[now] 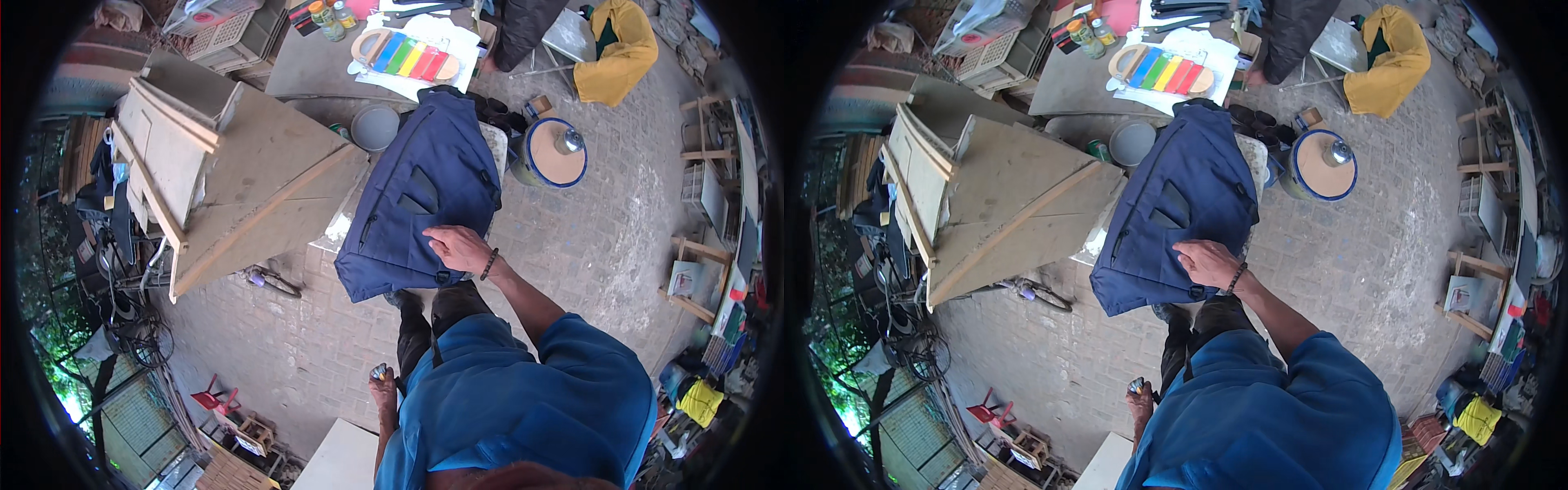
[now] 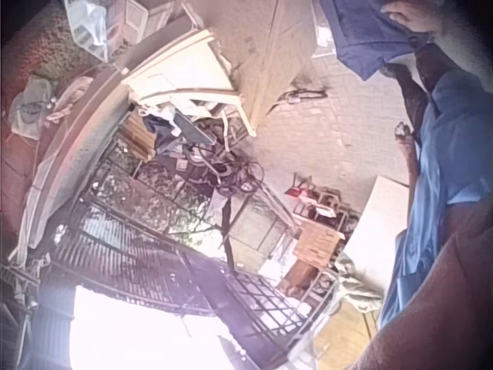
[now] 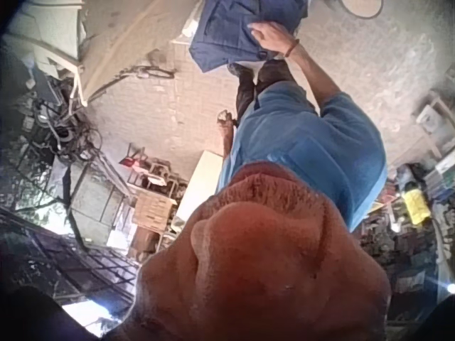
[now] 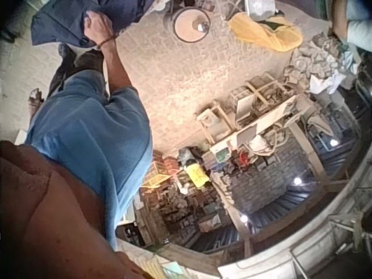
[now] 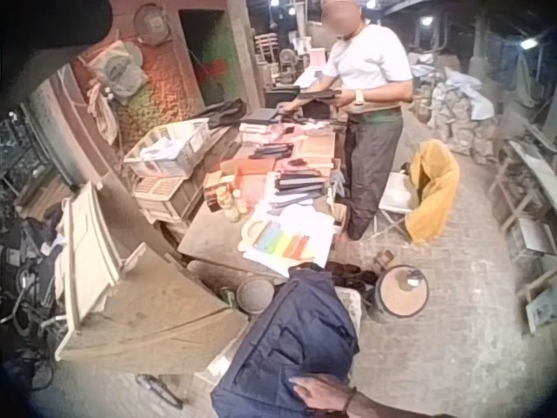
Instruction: Trace shapes using a stencil onto a wooden board and organize completed panels.
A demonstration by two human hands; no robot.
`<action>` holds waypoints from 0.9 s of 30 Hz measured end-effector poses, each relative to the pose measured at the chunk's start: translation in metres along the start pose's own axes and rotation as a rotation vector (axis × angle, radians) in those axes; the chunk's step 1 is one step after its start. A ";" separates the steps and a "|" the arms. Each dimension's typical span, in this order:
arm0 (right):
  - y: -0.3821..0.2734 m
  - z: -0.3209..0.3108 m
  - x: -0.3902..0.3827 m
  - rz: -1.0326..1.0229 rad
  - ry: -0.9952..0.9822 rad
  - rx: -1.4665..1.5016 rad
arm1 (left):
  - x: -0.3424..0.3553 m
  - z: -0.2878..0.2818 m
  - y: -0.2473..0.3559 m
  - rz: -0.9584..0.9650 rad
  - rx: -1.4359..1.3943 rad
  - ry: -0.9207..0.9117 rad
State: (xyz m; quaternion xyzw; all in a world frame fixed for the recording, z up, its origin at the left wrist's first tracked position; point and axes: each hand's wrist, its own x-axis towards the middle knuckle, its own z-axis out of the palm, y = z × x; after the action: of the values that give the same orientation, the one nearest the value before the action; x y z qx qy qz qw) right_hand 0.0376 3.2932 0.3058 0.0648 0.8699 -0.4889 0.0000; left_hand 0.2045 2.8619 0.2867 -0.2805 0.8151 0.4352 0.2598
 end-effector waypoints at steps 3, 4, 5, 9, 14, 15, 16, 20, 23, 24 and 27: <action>-0.004 -0.001 -0.001 0.024 -0.012 0.016 | 0.000 -0.002 0.011 -0.010 0.071 0.000; -0.004 0.000 -0.002 0.047 -0.035 0.025 | 0.001 -0.003 0.014 -0.007 0.082 -0.001; -0.003 0.000 -0.004 0.052 -0.031 0.031 | 0.002 -0.004 0.014 -0.010 0.058 -0.010; 0.007 0.002 -0.012 0.049 0.005 0.036 | 0.010 -0.007 0.018 -0.005 0.112 -0.018; 0.020 -0.005 -0.020 0.078 0.042 0.047 | 0.016 -0.004 0.032 0.043 0.163 -0.058; 0.024 -0.006 -0.022 0.086 0.049 0.037 | 0.018 -0.002 0.036 0.059 0.169 -0.085; 0.027 -0.007 -0.024 0.094 0.058 0.026 | 0.020 0.000 0.039 0.066 0.170 -0.085; 0.028 -0.021 -0.026 0.136 0.054 0.039 | 0.030 0.007 0.043 0.132 0.112 -0.154; 0.027 -0.030 -0.029 0.126 0.081 0.016 | 0.035 0.011 0.051 0.137 0.166 -0.152; 0.025 -0.034 -0.030 0.118 0.082 0.002 | 0.037 0.013 0.054 0.126 0.202 -0.134; 0.014 -0.046 -0.027 0.073 0.183 -0.014 | 0.040 0.020 0.066 0.111 0.140 -0.183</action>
State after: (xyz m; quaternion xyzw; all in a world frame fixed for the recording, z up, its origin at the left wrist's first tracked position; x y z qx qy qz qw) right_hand 0.0691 3.3362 0.3200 0.1407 0.8666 -0.4748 -0.0611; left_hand 0.1343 2.9002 0.2878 -0.1753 0.8306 0.4149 0.3275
